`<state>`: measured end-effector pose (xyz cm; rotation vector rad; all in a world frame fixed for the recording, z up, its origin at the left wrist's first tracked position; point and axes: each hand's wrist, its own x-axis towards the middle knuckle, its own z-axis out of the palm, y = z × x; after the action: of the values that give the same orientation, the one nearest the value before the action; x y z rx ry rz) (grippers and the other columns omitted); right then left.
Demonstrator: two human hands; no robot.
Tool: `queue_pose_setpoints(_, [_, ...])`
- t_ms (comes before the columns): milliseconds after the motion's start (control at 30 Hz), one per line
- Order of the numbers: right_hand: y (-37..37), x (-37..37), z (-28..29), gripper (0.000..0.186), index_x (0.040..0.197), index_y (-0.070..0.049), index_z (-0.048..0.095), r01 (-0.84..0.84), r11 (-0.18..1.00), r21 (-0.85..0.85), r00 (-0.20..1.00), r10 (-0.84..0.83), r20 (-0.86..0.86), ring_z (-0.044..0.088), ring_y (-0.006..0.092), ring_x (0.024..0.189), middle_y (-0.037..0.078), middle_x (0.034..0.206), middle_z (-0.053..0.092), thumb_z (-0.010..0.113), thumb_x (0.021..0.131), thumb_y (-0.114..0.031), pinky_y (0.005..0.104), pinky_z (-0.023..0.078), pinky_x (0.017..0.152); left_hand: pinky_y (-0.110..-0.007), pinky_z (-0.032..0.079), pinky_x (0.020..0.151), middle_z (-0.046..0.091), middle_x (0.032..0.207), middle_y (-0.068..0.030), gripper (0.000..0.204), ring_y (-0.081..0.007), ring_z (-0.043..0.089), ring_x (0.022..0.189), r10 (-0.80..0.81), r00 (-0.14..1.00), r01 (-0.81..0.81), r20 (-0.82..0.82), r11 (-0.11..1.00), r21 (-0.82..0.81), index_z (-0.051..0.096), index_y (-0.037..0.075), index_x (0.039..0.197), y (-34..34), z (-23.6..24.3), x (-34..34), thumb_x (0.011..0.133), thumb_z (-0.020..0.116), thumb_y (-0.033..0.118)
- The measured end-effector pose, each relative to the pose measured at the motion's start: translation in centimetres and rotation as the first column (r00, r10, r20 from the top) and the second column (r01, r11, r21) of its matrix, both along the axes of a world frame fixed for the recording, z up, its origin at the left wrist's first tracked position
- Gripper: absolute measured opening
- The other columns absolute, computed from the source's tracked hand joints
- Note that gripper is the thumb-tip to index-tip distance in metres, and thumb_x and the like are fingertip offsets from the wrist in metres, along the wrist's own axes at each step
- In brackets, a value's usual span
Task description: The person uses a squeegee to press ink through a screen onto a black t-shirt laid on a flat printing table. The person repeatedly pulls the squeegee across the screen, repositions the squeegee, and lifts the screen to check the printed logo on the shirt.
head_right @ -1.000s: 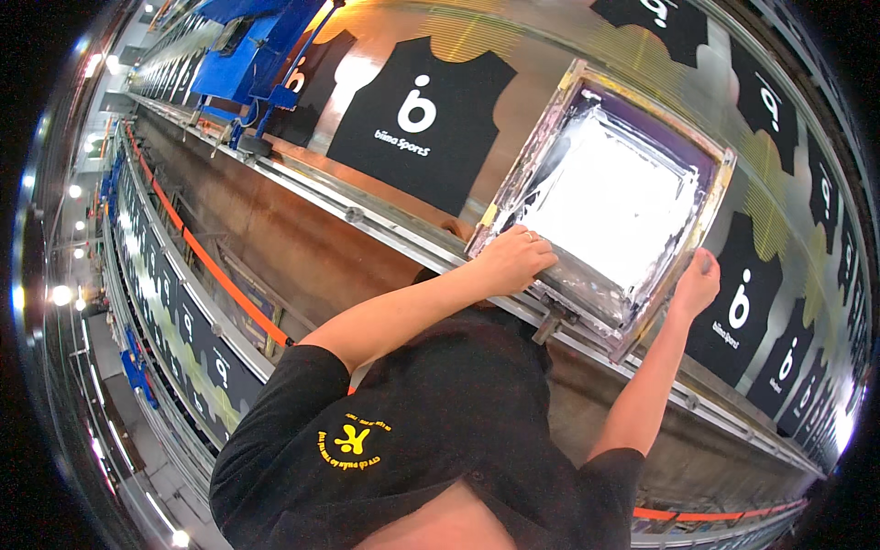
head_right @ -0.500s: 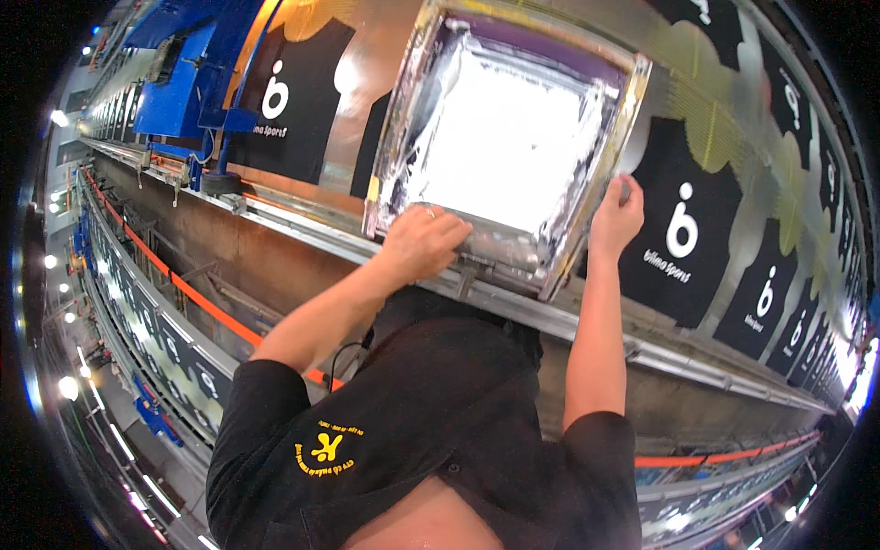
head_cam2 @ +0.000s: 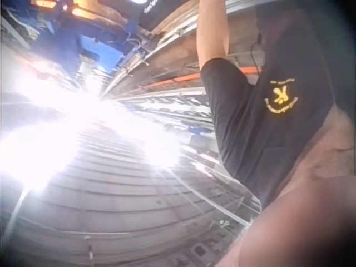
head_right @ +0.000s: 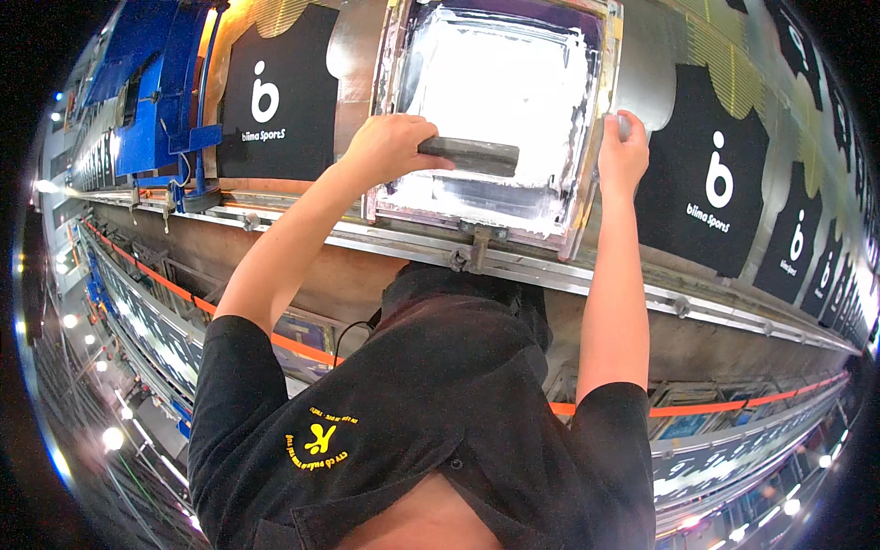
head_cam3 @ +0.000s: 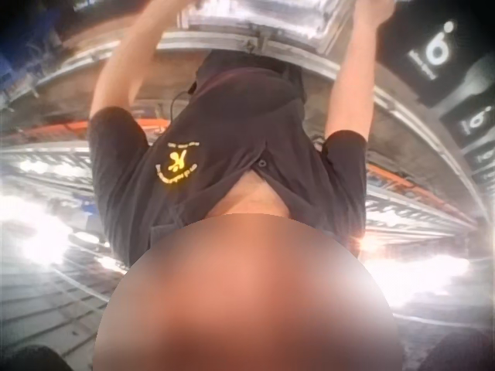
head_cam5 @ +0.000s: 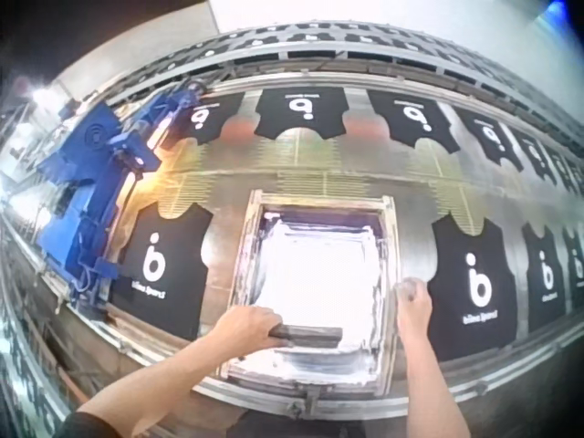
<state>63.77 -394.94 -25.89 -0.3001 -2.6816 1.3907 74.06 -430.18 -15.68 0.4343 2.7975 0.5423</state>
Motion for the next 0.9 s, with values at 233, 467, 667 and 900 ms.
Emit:
queue_pose_setpoints(233, [-0.5,0.1,1.1,0.039,0.125,-0.009,0.072,0.025,1.000,0.010,0.992,-0.026,0.121,0.068,0.0228,0.097,0.013,0.109,0.073,0.072,0.097,-0.036,0.0357,0.051,0.092,-0.047,0.056,0.078,0.073,0.091,-0.0088,0.061,-0.0326,0.071,0.089,-0.043,0.942,0.097,0.334,0.984,-0.147,0.071,0.007,0.093,0.9,-2.4,-0.4,0.081,0.079,0.066])
queue_pose_setpoints(467, [0.2,0.2,-1.0,0.041,0.124,-0.011,0.071,-0.001,0.992,0.123,0.997,0.010,-0.076,0.069,0.0225,0.078,0.010,0.086,0.072,0.072,0.095,-0.040,0.0377,0.053,0.077,-0.044,0.055,0.084,0.076,0.090,-0.0187,0.067,-0.0367,0.072,0.093,0.019,0.870,-0.047,0.493,0.998,0.045,0.080,0.004,0.100,1.4,-2.5,-2.4,0.071,0.088,0.065])
queue_pose_setpoints(667, [0.0,0.8,0.8,0.039,0.123,-0.011,0.070,0.056,0.996,0.073,0.990,-0.065,0.122,0.066,0.0214,0.072,0.010,0.084,0.071,0.074,0.095,-0.037,0.0369,0.052,0.074,-0.048,0.056,0.082,0.075,0.092,-0.0155,0.072,-0.0367,0.072,0.094,-0.019,0.978,0.043,0.208,0.993,-0.108,0.075,0.007,0.100,4.7,2.8,-11.6,0.080,0.073,0.076])
queue_pose_setpoints(900, [-0.8,1.0,1.2,0.039,0.124,-0.010,0.070,0.077,0.996,0.043,0.982,-0.083,0.172,0.056,0.0121,0.068,0.004,0.083,0.068,0.076,0.094,-0.035,0.0306,0.049,0.069,-0.048,0.056,0.082,0.076,0.100,-0.0078,0.045,-0.0317,0.072,0.097,-0.009,0.988,-0.007,-0.155,0.995,-0.104,0.075,0.013,0.107,1.6,-0.8,-21.0,0.088,0.074,0.054])
